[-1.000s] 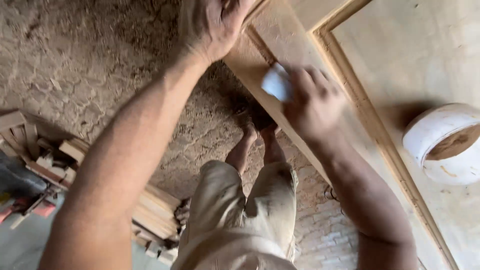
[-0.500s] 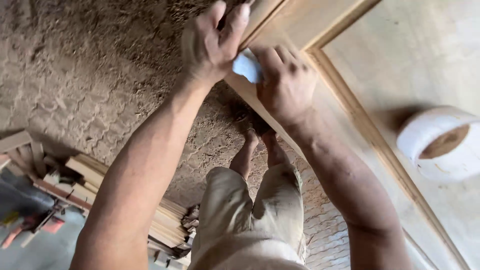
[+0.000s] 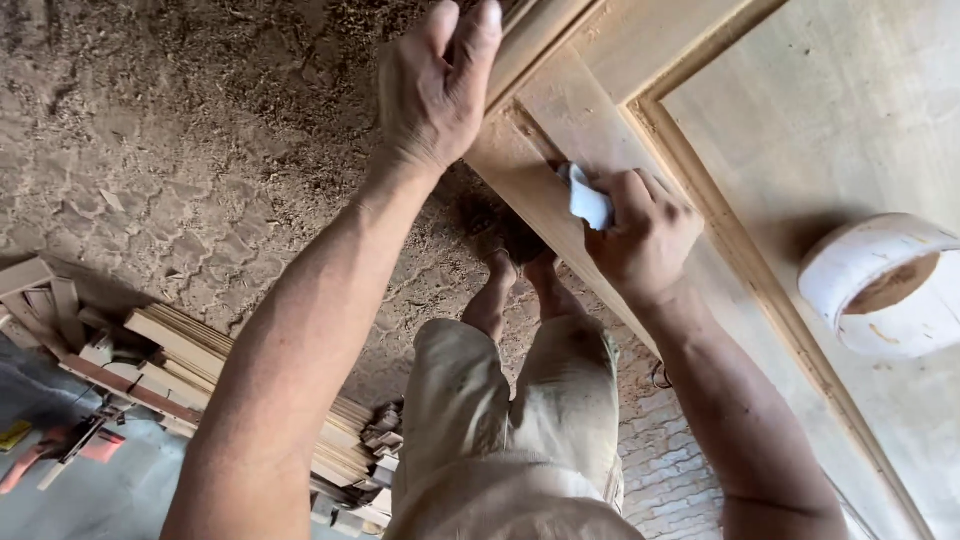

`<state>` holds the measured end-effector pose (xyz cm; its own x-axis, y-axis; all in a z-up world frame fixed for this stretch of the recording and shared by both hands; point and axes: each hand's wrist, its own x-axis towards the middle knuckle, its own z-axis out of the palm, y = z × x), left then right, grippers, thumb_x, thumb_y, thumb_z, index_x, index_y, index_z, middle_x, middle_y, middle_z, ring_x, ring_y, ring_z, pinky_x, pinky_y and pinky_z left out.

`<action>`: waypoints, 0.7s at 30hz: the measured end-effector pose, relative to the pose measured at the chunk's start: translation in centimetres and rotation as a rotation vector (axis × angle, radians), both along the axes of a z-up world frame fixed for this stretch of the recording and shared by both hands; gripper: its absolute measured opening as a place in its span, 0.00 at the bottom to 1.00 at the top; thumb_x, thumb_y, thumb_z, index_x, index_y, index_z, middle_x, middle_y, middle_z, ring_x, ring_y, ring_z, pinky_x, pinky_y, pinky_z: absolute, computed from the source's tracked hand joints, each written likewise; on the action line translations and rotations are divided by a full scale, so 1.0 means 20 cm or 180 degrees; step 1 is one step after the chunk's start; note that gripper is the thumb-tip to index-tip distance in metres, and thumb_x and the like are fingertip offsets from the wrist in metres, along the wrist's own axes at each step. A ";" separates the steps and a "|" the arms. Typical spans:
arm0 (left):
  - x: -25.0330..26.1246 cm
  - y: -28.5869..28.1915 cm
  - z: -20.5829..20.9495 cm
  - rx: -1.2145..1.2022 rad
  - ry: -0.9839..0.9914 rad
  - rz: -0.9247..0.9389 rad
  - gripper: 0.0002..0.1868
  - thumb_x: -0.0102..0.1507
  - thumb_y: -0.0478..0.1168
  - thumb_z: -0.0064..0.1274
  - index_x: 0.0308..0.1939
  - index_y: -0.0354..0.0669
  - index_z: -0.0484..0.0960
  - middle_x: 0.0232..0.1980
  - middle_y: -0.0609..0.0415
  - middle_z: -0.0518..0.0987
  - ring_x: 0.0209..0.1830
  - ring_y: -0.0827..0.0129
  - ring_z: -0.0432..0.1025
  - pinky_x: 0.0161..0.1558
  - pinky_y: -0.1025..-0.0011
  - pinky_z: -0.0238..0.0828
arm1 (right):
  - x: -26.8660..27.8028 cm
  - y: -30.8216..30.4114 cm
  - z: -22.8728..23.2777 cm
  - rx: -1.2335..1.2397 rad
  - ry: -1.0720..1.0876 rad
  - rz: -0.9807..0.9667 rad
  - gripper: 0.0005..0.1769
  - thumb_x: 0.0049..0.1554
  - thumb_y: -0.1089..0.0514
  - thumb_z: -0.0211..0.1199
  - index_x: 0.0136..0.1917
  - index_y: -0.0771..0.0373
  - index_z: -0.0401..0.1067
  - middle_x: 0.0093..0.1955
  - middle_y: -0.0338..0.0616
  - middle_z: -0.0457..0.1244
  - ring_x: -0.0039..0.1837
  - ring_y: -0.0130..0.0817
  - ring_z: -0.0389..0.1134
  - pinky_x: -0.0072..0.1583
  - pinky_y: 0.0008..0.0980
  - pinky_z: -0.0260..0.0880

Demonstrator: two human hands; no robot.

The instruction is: Sanding and refining the details of a wooden panel using sandpaper and a chisel.

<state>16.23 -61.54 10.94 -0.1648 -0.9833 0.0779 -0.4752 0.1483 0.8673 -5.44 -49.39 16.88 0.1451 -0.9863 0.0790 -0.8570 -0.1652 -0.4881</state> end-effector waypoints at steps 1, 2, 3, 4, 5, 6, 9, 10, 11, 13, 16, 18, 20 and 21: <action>0.02 0.02 -0.02 0.0196 -0.0227 0.0096 0.31 0.76 0.70 0.30 0.34 0.53 0.71 0.21 0.68 0.62 0.16 0.84 0.57 0.17 0.78 0.55 | -0.01 0.01 0.01 -0.0085 -0.0083 0.0055 0.07 0.61 0.64 0.69 0.52 0.59 0.75 0.42 0.42 0.69 0.37 0.28 0.67 0.33 0.32 0.64; 0.02 0.01 -0.03 0.0194 -0.0252 0.0123 0.31 0.76 0.70 0.30 0.34 0.53 0.71 0.21 0.68 0.62 0.16 0.84 0.57 0.17 0.78 0.55 | 0.06 -0.08 0.02 -0.0088 -0.0109 0.0081 0.07 0.61 0.64 0.69 0.52 0.59 0.75 0.42 0.42 0.69 0.37 0.28 0.67 0.33 0.32 0.64; 0.00 0.02 -0.03 0.0129 -0.0224 0.0106 0.31 0.75 0.70 0.29 0.35 0.54 0.72 0.20 0.68 0.61 0.15 0.84 0.56 0.16 0.78 0.54 | 0.11 -0.14 0.05 -0.0047 -0.0231 0.0146 0.08 0.61 0.66 0.66 0.54 0.59 0.75 0.45 0.42 0.70 0.39 0.28 0.68 0.35 0.30 0.66; -0.03 0.03 -0.02 0.0065 -0.0196 0.0089 0.30 0.75 0.70 0.28 0.37 0.54 0.73 0.20 0.68 0.60 0.15 0.83 0.55 0.15 0.78 0.53 | 0.15 -0.21 0.09 -0.0007 -0.0353 0.0211 0.11 0.61 0.68 0.64 0.57 0.59 0.75 0.48 0.42 0.70 0.40 0.28 0.68 0.37 0.29 0.68; -0.02 0.02 -0.03 0.0034 -0.0159 0.0023 0.30 0.75 0.70 0.28 0.37 0.54 0.73 0.20 0.68 0.60 0.15 0.83 0.55 0.15 0.78 0.53 | 0.16 -0.20 0.06 -0.0038 -0.0314 0.0146 0.11 0.61 0.68 0.64 0.57 0.59 0.75 0.48 0.42 0.70 0.40 0.28 0.68 0.37 0.29 0.68; -0.01 0.00 -0.05 -0.0138 -0.0037 0.0089 0.30 0.75 0.69 0.30 0.35 0.53 0.71 0.20 0.67 0.60 0.15 0.82 0.55 0.16 0.75 0.51 | 0.17 -0.20 0.04 -0.0098 0.0179 -0.0067 0.07 0.59 0.63 0.67 0.51 0.57 0.75 0.42 0.41 0.69 0.36 0.29 0.67 0.35 0.31 0.67; -0.04 0.01 0.00 -0.0252 0.0004 -0.0097 0.30 0.76 0.68 0.29 0.43 0.50 0.73 0.22 0.67 0.60 0.16 0.82 0.55 0.16 0.75 0.54 | -0.04 0.05 0.08 0.0169 0.0443 -0.0213 0.07 0.58 0.59 0.69 0.50 0.56 0.75 0.39 0.41 0.68 0.35 0.32 0.67 0.35 0.35 0.66; 0.00 -0.03 0.05 -0.0289 -0.0164 -0.0281 0.33 0.76 0.67 0.25 0.53 0.48 0.78 0.23 0.69 0.62 0.17 0.85 0.56 0.15 0.78 0.58 | -0.09 0.12 0.10 0.0395 0.0126 -0.0078 0.09 0.58 0.61 0.67 0.54 0.56 0.75 0.41 0.43 0.68 0.38 0.34 0.68 0.37 0.37 0.67; 0.00 -0.02 0.01 -0.0275 -0.0167 -0.0275 0.33 0.76 0.67 0.25 0.53 0.48 0.78 0.23 0.69 0.62 0.17 0.85 0.56 0.15 0.78 0.58 | -0.17 0.23 0.11 0.0409 0.0123 -0.0071 0.09 0.58 0.61 0.67 0.54 0.56 0.75 0.41 0.43 0.68 0.38 0.34 0.68 0.37 0.37 0.67; 0.04 0.03 -0.07 0.0166 -0.0615 0.0165 0.33 0.77 0.69 0.35 0.30 0.49 0.64 0.24 0.65 0.60 0.20 0.79 0.57 0.24 0.71 0.58 | -0.30 0.45 0.11 0.0682 0.0384 -0.0474 0.03 0.58 0.56 0.71 0.44 0.55 0.78 0.37 0.39 0.71 0.29 0.32 0.66 0.29 0.40 0.63; -0.02 0.02 0.05 -0.0343 -0.0114 -0.0054 0.30 0.75 0.69 0.28 0.41 0.54 0.77 0.30 0.70 0.70 0.22 0.84 0.62 0.23 0.75 0.64 | -0.22 0.32 0.01 -0.0137 0.0060 0.0076 0.08 0.60 0.64 0.64 0.53 0.58 0.74 0.51 0.42 0.70 0.50 0.35 0.74 0.44 0.36 0.75; 0.03 0.02 -0.05 -0.0091 -0.0133 0.0095 0.28 0.73 0.69 0.35 0.33 0.53 0.69 0.26 0.68 0.66 0.21 0.81 0.61 0.24 0.72 0.63 | 0.01 0.01 0.08 -0.0163 0.0006 0.0060 0.09 0.60 0.61 0.66 0.55 0.57 0.76 0.47 0.42 0.70 0.41 0.34 0.70 0.35 0.35 0.69; 0.09 0.05 -0.07 0.0171 -0.0153 0.0189 0.31 0.71 0.69 0.42 0.26 0.52 0.62 0.21 0.65 0.61 0.19 0.79 0.60 0.25 0.69 0.61 | 0.19 -0.16 0.08 -0.0179 -0.0042 -0.0016 0.10 0.61 0.58 0.68 0.57 0.55 0.78 0.43 0.43 0.69 0.32 0.34 0.66 0.26 0.35 0.62; 0.08 0.03 -0.07 0.0210 -0.0055 0.0143 0.31 0.71 0.68 0.43 0.27 0.50 0.64 0.22 0.63 0.63 0.22 0.77 0.61 0.28 0.67 0.61 | 0.22 -0.19 0.05 0.0010 -0.0035 -0.0153 0.18 0.58 0.44 0.69 0.56 0.54 0.74 0.46 0.43 0.69 0.38 0.37 0.69 0.34 0.38 0.67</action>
